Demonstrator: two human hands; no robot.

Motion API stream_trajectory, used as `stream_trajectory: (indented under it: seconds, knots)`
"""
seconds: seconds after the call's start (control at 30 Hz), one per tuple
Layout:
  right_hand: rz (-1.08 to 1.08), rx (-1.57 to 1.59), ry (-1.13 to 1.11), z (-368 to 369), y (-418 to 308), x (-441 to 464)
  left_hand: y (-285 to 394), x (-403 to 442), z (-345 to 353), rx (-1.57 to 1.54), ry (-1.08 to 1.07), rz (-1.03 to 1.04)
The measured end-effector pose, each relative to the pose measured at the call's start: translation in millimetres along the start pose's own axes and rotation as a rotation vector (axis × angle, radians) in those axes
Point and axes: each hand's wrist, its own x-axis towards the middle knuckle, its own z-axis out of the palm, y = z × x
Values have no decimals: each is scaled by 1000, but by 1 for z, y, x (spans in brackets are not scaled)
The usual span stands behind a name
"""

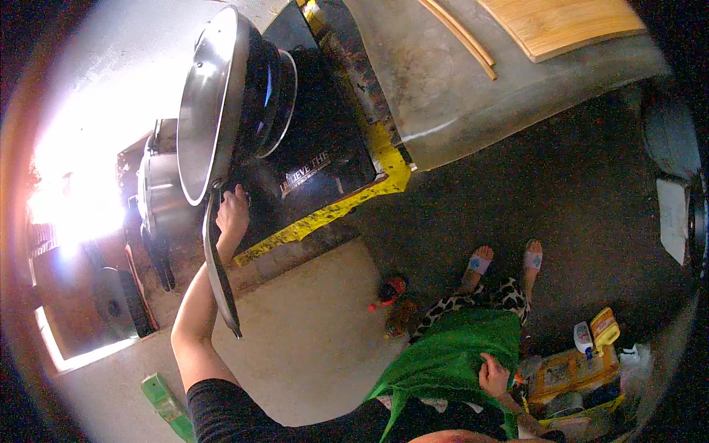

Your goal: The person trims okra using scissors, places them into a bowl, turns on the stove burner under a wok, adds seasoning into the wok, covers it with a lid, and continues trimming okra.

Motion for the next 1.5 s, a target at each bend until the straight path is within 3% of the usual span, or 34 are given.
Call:
stream_trajectory:
  seconds: [0.47,0.57,0.63,0.67,0.73,0.77,0.87,1.17,1.5]
  knots:
    - [22,32,-8,-5,-2,2,-4,4,2,-9,-30,6]
    - [31,43,-27,-6,-3,2,-7,1,5,-92,77,64]
    - [22,40,-20,-4,-1,2,-14,-1,9,-191,272,292]
    - [8,27,1,-2,0,2,-18,-2,9,-191,271,292]
    - [-6,15,21,-2,-1,2,-21,-10,-8,-380,182,643]
    - [-7,24,28,-2,-2,2,-19,-20,-18,-483,55,589]
    - [11,49,13,-2,-2,1,-33,-16,-26,-373,10,630]
    - [-8,11,-12,-2,1,2,-41,-7,-5,-340,182,682]
    - [48,77,-33,-11,-8,9,-40,-4,1,-466,122,564]
